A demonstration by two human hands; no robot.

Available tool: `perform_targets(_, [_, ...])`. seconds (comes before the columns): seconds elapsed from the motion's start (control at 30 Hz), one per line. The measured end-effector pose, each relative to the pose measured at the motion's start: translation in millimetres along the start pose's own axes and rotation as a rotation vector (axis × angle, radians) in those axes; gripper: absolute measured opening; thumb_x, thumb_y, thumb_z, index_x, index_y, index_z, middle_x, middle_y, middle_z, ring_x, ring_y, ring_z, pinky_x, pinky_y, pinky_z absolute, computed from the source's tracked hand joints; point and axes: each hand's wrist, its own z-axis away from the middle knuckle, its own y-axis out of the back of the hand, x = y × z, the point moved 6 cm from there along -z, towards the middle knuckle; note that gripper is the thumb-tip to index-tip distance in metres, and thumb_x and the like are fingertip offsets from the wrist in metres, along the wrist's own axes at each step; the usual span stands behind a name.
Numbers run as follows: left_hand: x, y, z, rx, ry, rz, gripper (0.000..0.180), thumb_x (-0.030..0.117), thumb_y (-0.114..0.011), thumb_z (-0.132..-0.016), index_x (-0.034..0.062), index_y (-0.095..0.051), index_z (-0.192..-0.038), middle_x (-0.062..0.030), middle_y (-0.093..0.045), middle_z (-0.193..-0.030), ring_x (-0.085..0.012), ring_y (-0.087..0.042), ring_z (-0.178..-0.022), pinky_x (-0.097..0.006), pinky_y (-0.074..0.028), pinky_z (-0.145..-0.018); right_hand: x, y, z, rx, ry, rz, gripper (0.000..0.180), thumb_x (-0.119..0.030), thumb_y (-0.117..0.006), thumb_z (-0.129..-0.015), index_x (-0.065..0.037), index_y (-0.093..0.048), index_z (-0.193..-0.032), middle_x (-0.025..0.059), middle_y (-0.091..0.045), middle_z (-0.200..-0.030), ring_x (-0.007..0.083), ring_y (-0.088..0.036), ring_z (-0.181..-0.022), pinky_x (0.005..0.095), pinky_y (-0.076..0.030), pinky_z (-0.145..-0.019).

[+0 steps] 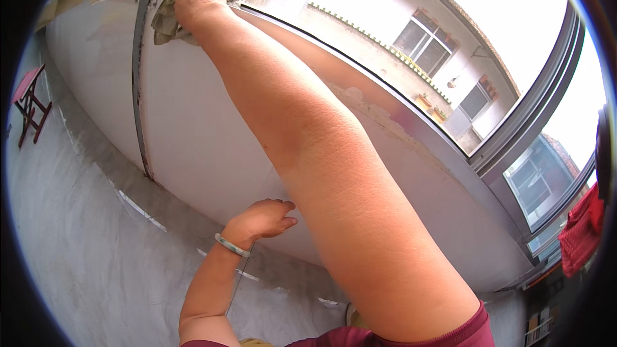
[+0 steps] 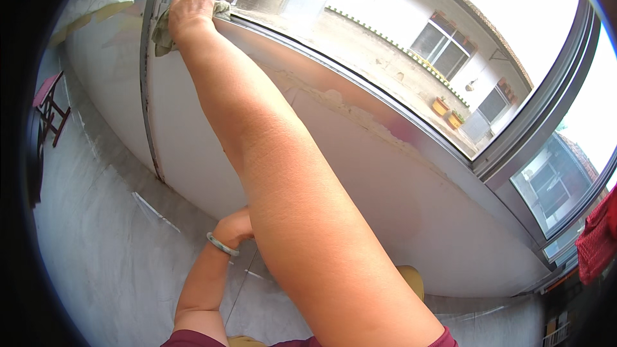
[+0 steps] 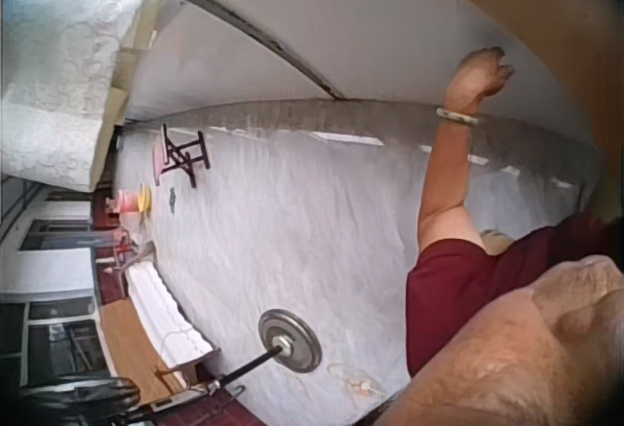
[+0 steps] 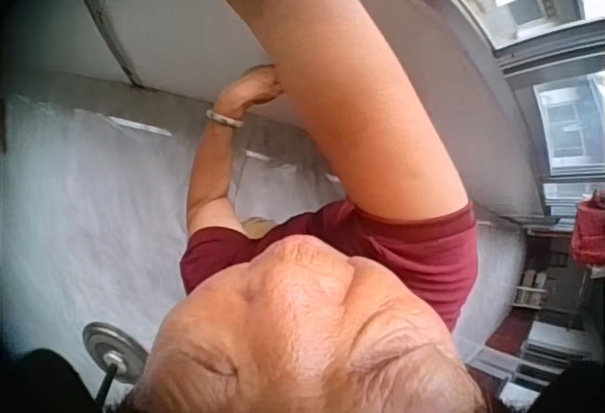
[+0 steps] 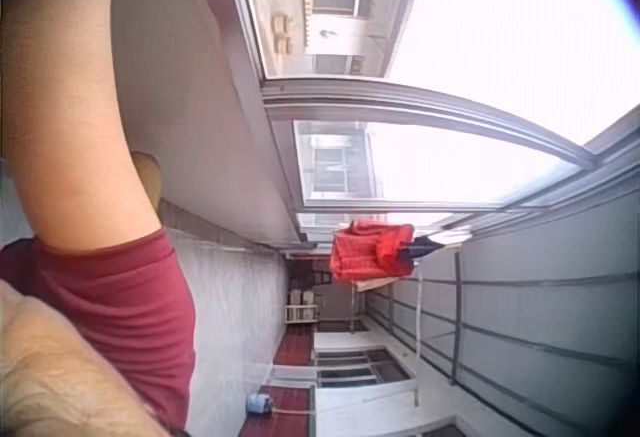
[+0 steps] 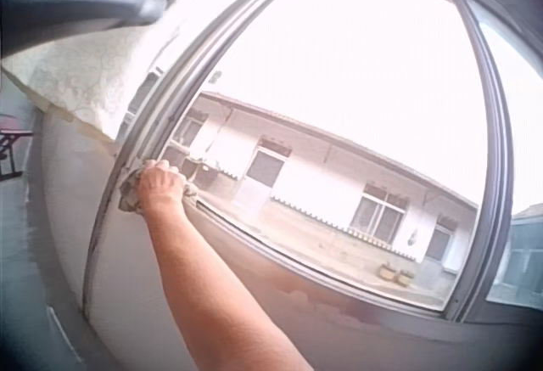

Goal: The person wipes the lower section of a large window and the adjacent wall with a cloth. They then move to the window frame, wiping the vertical and horizontal metal bars thoroughly.

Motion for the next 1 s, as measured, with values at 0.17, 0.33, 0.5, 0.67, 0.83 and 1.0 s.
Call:
perform_targets(0.17, [6.5, -25.2, -18.7, -0.063, -0.038, -0.087, 0.037, 0.030, -0.057, -0.096, 0.0030, -0.061, -0.122, -0.0205, -0.067, -0.109, -0.0383, -0.061, -0.106, -0.047, -0.049, -0.091, 19.0, 28.5, 43.9, -0.015, 0.034, -0.011, 0.036, -0.024, -0.062, -0.092, -0.007, -0.059, -0.123, 0.0140, -0.060, -0.119, 0.0305, -0.061, -0.112, 0.0460, -0.048, -0.088])
perform_targets(0.33, [36.4, -34.3, -24.1, -0.123, 0.033, -0.306, 0.040, 0.031, -0.059, -0.095, 0.0031, -0.062, -0.123, -0.0203, -0.068, -0.111, -0.0379, -0.061, -0.107, -0.045, -0.049, -0.093, 57.4, 42.8, 94.1, 0.036, 0.048, 0.016, 0.032, -0.023, -0.063, -0.090, -0.006, -0.062, -0.117, 0.0137, -0.062, -0.115, 0.0282, -0.061, -0.109, 0.0422, -0.049, -0.087])
perform_targets(0.5, [60.0, -42.7, -27.3, -0.188, 0.060, -0.425, 0.046, 0.033, -0.062, -0.094, -0.0009, -0.061, -0.126, -0.0227, -0.068, -0.115, -0.0361, -0.066, -0.106, -0.043, -0.051, -0.093, 90.3, 70.5, 142.6, 0.096, 0.061, -0.005, 0.032, -0.023, -0.064, -0.088, -0.006, -0.063, -0.115, 0.0134, -0.064, -0.113, 0.0274, -0.062, -0.107, 0.0402, -0.050, -0.087])
perform_targets(0.67, [69.2, -59.8, -33.2, -0.243, 0.077, -0.459, 0.043, 0.034, -0.058, -0.096, 0.0023, -0.061, -0.125, -0.0197, -0.067, -0.116, -0.0373, -0.061, -0.111, -0.044, -0.049, -0.095, 117.8, 88.5, 183.1, 0.103, 0.066, 0.024, 0.032, -0.023, -0.065, -0.087, -0.005, -0.063, -0.114, 0.0131, -0.064, -0.111, 0.0270, -0.062, -0.106, 0.0391, -0.050, -0.086])
perform_targets(0.83, [84.5, -67.5, -37.7, -0.281, 0.160, -0.504, 0.044, 0.034, -0.057, -0.098, 0.0032, -0.059, -0.128, -0.0184, -0.066, -0.121, -0.0360, -0.060, -0.115, -0.043, -0.048, -0.098, 139.0, 104.3, 213.6, 0.100, 0.057, 0.021, 0.037, -0.022, -0.072, -0.082, -0.005, -0.061, -0.113, 0.0116, -0.064, -0.109, 0.0256, -0.062, -0.105, 0.0385, -0.051, -0.083])
perform_targets(1.0, [88.0, -80.7, -48.2, -0.314, 0.167, -0.569, 0.044, 0.036, -0.056, -0.098, 0.0056, -0.058, -0.130, -0.0172, -0.065, -0.122, -0.0353, -0.060, -0.114, -0.042, -0.048, -0.097, 172.4, 123.8, 261.6, 0.167, 0.059, 0.008, 0.026, -0.016, -0.070, -0.083, -0.004, -0.062, -0.105, 0.0113, -0.065, -0.103, 0.0259, -0.065, -0.098, 0.0392, -0.052, -0.080])
